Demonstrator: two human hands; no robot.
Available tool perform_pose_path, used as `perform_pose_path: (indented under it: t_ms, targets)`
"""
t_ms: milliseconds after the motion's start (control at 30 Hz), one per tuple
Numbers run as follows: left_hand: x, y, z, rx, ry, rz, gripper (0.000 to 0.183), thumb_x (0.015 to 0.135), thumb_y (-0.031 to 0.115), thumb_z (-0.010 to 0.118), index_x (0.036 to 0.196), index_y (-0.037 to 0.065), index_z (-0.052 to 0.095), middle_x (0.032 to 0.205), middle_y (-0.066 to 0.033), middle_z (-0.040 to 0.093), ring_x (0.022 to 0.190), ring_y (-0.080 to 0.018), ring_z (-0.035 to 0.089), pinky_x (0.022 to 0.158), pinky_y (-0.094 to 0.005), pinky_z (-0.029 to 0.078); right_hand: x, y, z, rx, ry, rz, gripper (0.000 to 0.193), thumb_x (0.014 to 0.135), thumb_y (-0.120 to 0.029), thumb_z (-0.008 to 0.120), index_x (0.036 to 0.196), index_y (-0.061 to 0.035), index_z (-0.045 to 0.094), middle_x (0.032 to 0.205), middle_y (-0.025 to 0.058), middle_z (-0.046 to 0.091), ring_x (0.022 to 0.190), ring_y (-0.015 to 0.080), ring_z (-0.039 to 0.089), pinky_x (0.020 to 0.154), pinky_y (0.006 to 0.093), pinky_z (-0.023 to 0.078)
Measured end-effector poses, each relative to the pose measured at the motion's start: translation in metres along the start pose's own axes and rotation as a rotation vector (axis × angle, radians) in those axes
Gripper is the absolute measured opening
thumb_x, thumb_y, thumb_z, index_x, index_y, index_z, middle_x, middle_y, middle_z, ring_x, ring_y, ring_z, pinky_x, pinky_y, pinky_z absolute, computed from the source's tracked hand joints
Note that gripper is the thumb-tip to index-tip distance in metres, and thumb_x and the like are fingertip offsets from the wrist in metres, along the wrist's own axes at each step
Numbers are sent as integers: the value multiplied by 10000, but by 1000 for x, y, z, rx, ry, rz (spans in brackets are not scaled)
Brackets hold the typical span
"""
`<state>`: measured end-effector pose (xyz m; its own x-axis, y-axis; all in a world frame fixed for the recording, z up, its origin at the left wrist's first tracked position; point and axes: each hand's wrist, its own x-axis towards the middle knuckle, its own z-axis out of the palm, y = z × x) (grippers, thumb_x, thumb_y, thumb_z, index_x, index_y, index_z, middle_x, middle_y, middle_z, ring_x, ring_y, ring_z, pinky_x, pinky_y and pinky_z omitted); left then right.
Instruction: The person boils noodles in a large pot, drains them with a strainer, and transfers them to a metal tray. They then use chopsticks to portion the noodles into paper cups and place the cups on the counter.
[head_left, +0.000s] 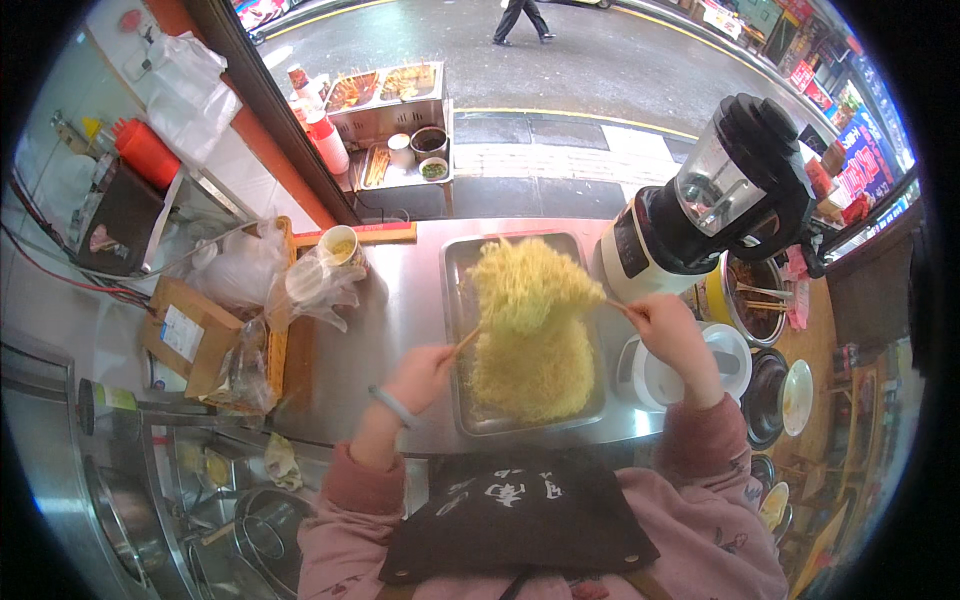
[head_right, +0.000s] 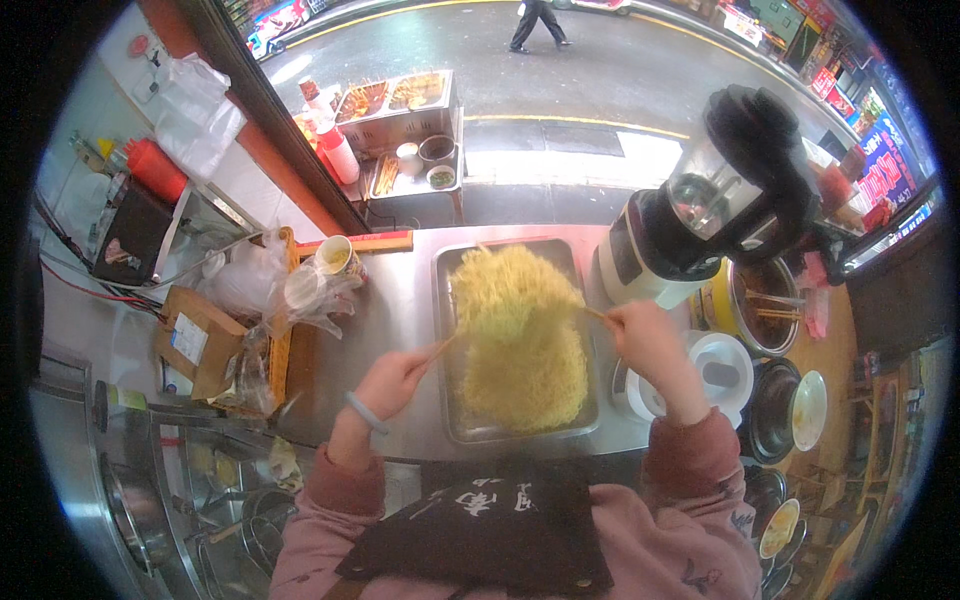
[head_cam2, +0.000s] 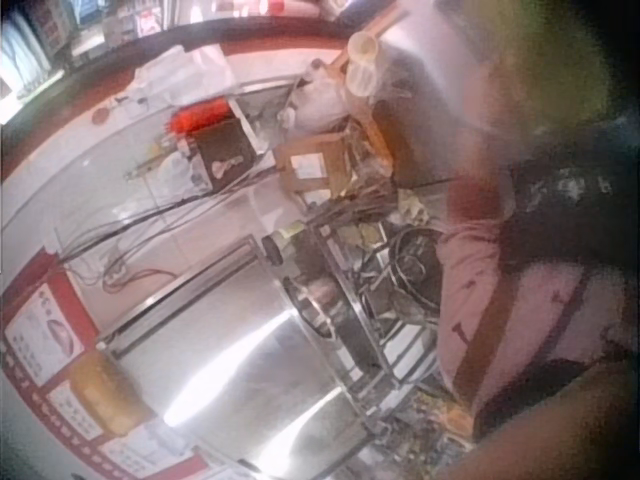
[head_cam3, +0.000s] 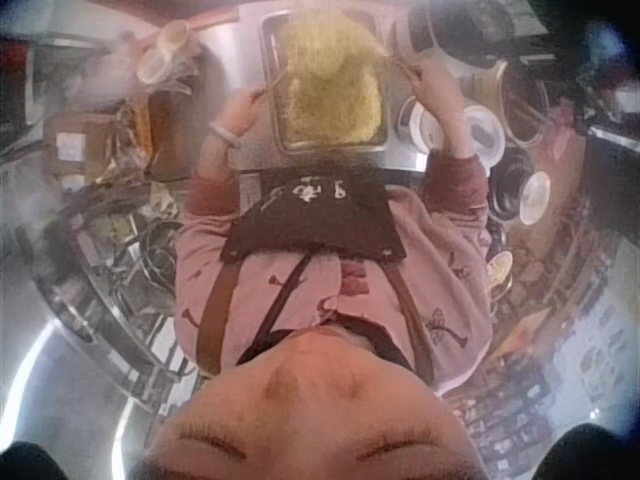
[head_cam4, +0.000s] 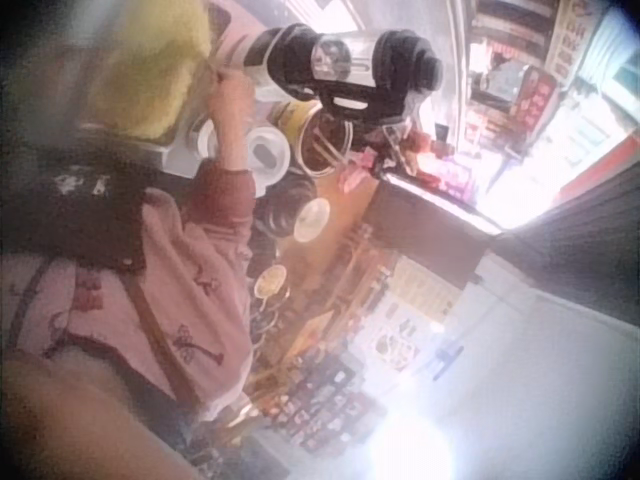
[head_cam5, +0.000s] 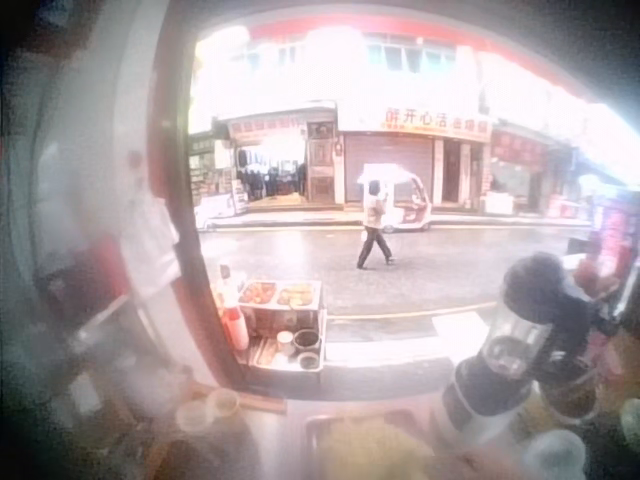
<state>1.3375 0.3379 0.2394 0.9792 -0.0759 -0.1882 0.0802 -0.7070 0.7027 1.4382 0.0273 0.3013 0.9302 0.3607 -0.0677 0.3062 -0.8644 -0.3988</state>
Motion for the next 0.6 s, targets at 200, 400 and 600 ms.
perform_pose_path:
  t_ms: [200,400,600]
  targets:
    - [-41,-30,-18,247,-173,-266,206,788,161,468,899,44,596,813,-202,563,787,-367,533,694,-421,425,7,18,46,-304,-169,86,133,711,-103,517,730,-26,624,711,178,595,688,317,588,614,404,462]
    - [-50,-25,-5,167,-35,-252,192,785,164,479,881,39,589,776,-202,559,758,-368,534,656,-412,425,56,16,145,-152,-128,260,163,722,-133,508,773,-15,608,742,172,592,715,342,580,642,407,463]
    - [-49,-32,12,159,49,-222,185,791,165,465,841,24,572,761,-211,545,749,-385,518,622,-427,410,55,10,167,-143,-184,-17,168,739,-148,500,788,-33,612,749,179,587,739,322,583,657,406,463]
